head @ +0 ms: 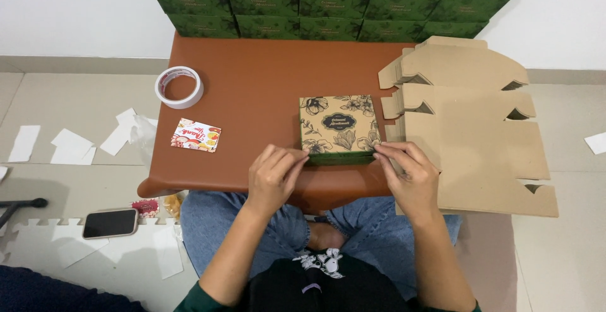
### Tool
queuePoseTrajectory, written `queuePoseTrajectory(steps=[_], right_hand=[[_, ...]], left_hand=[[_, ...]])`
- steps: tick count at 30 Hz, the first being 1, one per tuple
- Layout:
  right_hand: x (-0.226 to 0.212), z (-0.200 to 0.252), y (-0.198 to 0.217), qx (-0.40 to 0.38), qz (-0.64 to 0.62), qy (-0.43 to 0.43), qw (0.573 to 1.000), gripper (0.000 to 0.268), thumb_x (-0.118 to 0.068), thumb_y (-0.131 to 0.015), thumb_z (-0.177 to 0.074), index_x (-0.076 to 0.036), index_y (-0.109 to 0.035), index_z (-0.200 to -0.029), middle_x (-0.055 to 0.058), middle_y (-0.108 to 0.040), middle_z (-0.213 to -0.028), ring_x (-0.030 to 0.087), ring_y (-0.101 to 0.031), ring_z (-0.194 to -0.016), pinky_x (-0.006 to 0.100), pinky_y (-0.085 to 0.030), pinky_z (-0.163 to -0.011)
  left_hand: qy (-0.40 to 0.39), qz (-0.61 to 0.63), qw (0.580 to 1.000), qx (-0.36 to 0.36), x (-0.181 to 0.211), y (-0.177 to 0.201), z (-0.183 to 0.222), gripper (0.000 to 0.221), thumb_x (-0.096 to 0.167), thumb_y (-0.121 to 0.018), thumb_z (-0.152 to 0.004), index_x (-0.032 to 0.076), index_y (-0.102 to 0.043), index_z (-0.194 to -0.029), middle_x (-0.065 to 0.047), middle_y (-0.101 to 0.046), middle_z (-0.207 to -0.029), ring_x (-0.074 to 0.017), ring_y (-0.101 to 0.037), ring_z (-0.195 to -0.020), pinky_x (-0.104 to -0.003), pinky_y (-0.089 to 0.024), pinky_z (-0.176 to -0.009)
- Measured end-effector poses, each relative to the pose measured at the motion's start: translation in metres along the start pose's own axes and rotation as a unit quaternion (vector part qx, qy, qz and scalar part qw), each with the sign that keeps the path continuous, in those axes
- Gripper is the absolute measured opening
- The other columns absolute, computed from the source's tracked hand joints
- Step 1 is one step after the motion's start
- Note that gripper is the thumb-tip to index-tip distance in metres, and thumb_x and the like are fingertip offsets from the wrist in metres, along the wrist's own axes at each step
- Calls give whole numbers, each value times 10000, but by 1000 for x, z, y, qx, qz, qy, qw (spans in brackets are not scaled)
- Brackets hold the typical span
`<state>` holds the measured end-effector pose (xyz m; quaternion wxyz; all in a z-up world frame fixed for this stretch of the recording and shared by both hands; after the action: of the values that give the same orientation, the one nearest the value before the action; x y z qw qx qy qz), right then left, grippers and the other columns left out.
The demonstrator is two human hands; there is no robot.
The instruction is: Folding flat cardboard templates into boxes and applying adhesive labels.
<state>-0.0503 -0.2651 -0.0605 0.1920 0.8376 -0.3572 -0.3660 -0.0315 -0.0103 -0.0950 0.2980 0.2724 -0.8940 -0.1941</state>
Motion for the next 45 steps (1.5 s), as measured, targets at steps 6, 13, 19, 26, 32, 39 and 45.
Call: queuePoseTrajectory(steps=[6,13,19,26,32,39,45], right_hand=[[8,5,-2,-2,17,25,1000,163,0,-804,-858,-122,-812,-966,49,-728,-911,262,-719,-847,356,-580,-771],[9,10,-6,-35,10,3,999,131,-24,-769,-892,-117,-800,-978,52,-726,-922,276,-728,-839,370,-582,-758],[12,10,-10,-26,-8,-13,1000,192,-27,-783,-879,-135,-805,-1036,52,-745,-986,277,-738,-954,364,-583,-818],[18,29,-22,4,9,-7,1000,288,66,-697,-904,-101,-787,-1122,140,-773,-1106,307,-729,-1004,394,-590,-808],[15,30,-24,7,45,-6,999,285,65,-718,-892,-118,-795,-1096,92,-786,-1076,257,-741,-979,357,-598,-790],[-3,11,-14,-32,66,6,997,242,57,-758,-845,-105,-802,-1019,69,-798,-977,244,-757,-910,345,-609,-736],[-50,-54,-16,-79,26,61,995,175,48,-777,-835,-50,-791,-979,122,-795,-940,299,-766,-878,371,-616,-685]], left_hand=[[-2,22,1000,-3,-7,-3,6,77,119,-786,-866,167,-789,-926,6,-751,-862,-246,-639,-725,-334,-557,-673],[44,106,993,26,-15,-11,13,85,100,-795,-859,136,-793,-936,-27,-742,-847,-275,-641,-701,-356,-564,-654],[23,84,995,38,-14,-10,13,56,95,-801,-851,144,-792,-877,-15,-735,-820,-255,-640,-702,-329,-557,-671],[42,37,996,68,-23,-25,34,127,137,-791,-866,212,-807,-967,-23,-657,-1005,-259,-700,-775,-377,-591,-648],[-12,-61,998,32,-12,-20,28,119,135,-744,-907,228,-788,-965,-9,-672,-1015,-194,-723,-814,-327,-597,-680],[98,46,994,28,-13,-11,20,93,91,-710,-927,166,-762,-941,-20,-699,-1007,-272,-740,-816,-391,-611,-684],[86,51,993,65,-35,48,-35,158,20,-713,-913,160,-777,-950,-44,-708,-999,-322,-729,-872,-407,-596,-720]])
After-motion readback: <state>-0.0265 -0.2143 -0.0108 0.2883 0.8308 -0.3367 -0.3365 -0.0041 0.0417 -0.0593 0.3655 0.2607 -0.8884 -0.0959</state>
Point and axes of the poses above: each hand's wrist, its own z-axis away from the middle knuckle, its own y-axis out of the back of the hand, x = y × z, the point moved 4 cm from there along -z, towards the middle knuckle
